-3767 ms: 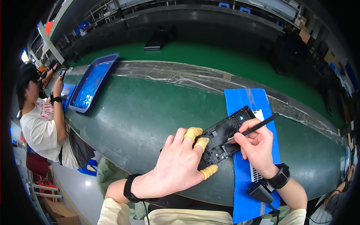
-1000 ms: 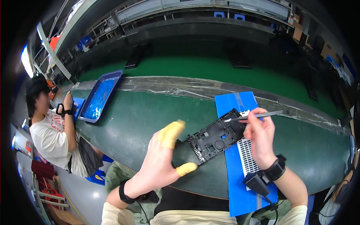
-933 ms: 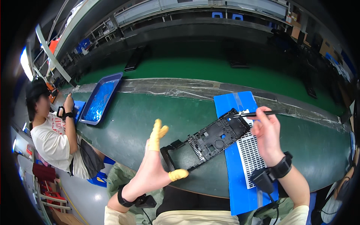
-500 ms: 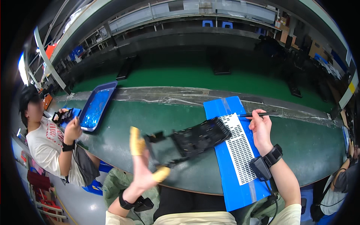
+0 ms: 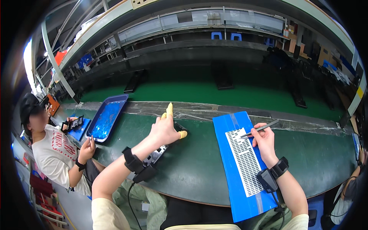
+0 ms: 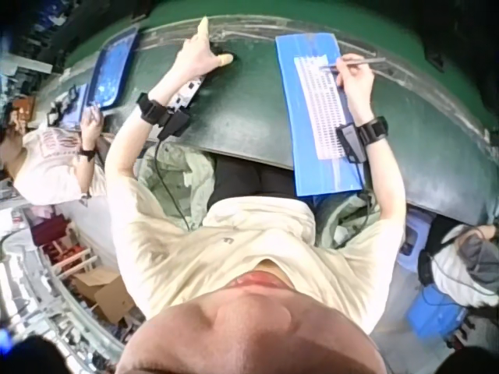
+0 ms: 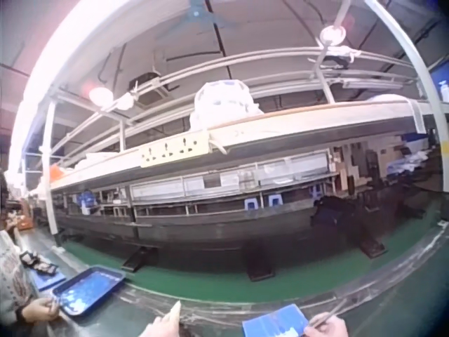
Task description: The person is assembling small plastic components, possibly parts of an electronic device or toy, at an industrial workbench.
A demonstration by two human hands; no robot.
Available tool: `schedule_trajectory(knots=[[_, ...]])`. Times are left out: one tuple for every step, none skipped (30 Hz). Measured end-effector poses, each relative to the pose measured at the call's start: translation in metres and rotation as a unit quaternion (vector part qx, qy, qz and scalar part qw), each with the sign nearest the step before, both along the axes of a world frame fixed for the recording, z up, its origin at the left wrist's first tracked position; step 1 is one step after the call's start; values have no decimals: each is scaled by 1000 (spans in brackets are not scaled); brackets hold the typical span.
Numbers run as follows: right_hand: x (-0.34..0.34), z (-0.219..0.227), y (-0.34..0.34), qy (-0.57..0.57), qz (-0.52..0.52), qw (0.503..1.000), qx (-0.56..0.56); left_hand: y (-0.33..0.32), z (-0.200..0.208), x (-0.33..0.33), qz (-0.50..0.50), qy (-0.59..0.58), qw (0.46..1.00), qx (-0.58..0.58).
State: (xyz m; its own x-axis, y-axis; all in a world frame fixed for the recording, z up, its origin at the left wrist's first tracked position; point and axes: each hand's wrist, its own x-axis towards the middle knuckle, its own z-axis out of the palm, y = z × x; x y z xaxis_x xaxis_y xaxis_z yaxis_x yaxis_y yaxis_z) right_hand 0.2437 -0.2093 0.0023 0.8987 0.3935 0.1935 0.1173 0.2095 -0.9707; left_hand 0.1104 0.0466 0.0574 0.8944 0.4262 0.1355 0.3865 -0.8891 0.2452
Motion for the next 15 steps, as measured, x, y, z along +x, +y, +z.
schedule_trajectory(knots=[[0, -1, 1, -4, 7, 1000, -5, -2, -3, 0, 19, 18, 1000, -13], [0, 0, 2, -4, 6, 1000, -8, 1, -7, 1, 15, 14, 999, -26], [0, 1, 2, -5, 10, 1000, -8, 4, -8, -3, 20, 12, 999, -26], [0, 1, 5, -2, 7, 1000, -14, 8, -7, -10, 5, -5, 1000, 17], [0, 1, 7, 2, 6, 1000, -20, 12, -5, -18, -8, -20, 998, 61], [0, -1, 8, -4, 8, 999, -35, 16, -1, -30, -13, 1, 1000, 22], [1, -2, 10, 1, 9, 999, -34, 17, 5, -46, -17, 39, 999, 19], [0, -2, 9, -3, 7, 999, -39, 16, 12, -62, -12, 100, 995, 11], [0, -2, 8, -7, 6, 999, -44, 18, 15, -76, -6, 159, 987, 1], [-3, 0, 9, -3, 3, 999, -45, 18, 15, -92, -7, 195, 981, 0], [-4, 2, 9, -2, 0, 999, -44, 18, 13, -103, -8, 226, 974, -1], [-4, 1, 8, -6, 3, 999, -48, 21, 6, -111, -17, 185, 982, -47], [-2, -1, 5, -11, 2, 999, -50, 24, -3, -112, -21, 136, 987, -87], [-1, -2, 2, -9, -9, 998, -55, 27, -9, -109, -28, 99, 991, -88], [-1, -5, 1, -6, -19, 998, -59, 32, -11, -105, -34, 63, 994, -88]])
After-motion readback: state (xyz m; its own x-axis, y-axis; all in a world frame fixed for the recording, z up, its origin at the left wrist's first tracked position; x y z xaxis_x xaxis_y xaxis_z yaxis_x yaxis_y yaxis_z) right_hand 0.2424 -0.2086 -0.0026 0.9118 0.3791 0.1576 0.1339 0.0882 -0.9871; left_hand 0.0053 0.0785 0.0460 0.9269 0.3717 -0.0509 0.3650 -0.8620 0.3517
